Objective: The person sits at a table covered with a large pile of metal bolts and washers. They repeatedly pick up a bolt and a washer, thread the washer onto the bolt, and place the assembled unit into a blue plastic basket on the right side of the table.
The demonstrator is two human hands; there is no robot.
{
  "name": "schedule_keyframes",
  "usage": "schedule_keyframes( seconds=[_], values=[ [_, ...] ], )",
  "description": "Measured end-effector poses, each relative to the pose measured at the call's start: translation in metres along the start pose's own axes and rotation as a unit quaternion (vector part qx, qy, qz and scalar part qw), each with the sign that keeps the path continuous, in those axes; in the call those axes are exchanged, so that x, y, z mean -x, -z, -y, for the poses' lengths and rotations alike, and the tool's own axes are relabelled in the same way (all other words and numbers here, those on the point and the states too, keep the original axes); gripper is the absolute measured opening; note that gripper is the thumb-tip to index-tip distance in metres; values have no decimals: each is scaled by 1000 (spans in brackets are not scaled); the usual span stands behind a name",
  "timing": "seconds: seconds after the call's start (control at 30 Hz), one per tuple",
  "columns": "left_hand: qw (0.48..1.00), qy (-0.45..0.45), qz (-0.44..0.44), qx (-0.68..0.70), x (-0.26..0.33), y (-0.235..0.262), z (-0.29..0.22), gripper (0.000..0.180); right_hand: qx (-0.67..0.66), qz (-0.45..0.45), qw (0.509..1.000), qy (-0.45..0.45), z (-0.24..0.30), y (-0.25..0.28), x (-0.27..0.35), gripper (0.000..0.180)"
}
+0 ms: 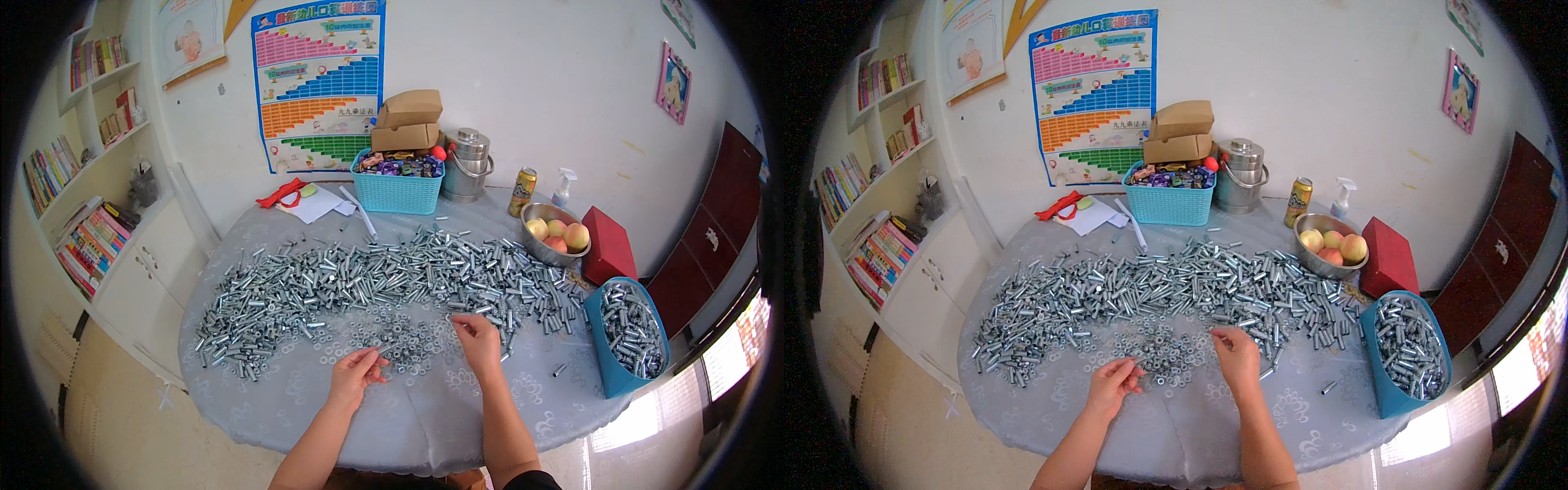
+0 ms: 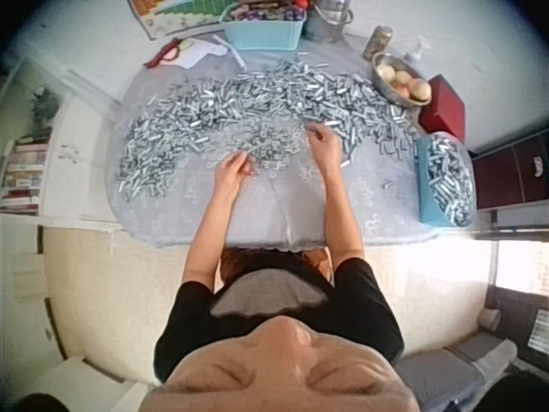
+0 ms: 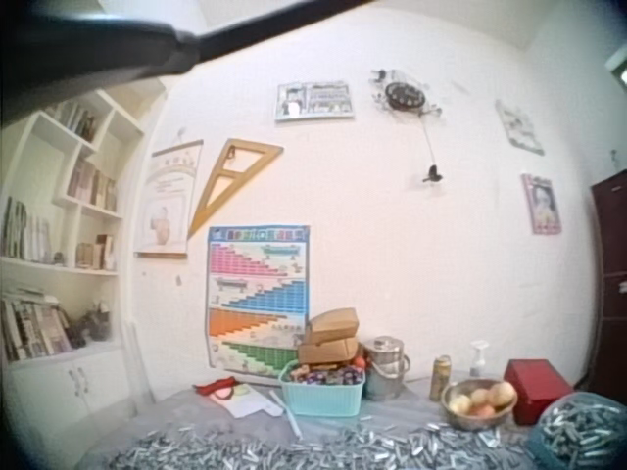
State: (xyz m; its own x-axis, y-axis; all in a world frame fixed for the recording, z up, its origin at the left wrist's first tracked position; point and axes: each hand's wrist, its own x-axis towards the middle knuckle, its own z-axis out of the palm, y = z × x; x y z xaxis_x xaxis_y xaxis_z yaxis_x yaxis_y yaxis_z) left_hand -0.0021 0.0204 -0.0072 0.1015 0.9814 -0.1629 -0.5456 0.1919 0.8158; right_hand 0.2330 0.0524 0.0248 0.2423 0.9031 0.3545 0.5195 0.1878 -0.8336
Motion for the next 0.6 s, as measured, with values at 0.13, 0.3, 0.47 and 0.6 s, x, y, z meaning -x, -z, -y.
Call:
schedule_keyframes(
  seconds=[0.13, 0.3, 0.47, 0.6],
  values=[
    [1000, -2, -1, -2, -1, 3, 1, 18, 142, 136, 980, -24, -12, 4, 3, 18],
    [1000, -1, 1, -4, -1, 2, 0, 18, 148, 206, 965, -61, 0, 6, 6, 20],
    [1000, 3, 2, -9, 0, 0, -1, 18, 164, 146, 975, 23, -14, -7, 10, 19],
    [1000, -1, 1, -9, 0, 2, 0, 18, 156, 138, 978, 18, -4, -4, 9, 20]
  ],
)
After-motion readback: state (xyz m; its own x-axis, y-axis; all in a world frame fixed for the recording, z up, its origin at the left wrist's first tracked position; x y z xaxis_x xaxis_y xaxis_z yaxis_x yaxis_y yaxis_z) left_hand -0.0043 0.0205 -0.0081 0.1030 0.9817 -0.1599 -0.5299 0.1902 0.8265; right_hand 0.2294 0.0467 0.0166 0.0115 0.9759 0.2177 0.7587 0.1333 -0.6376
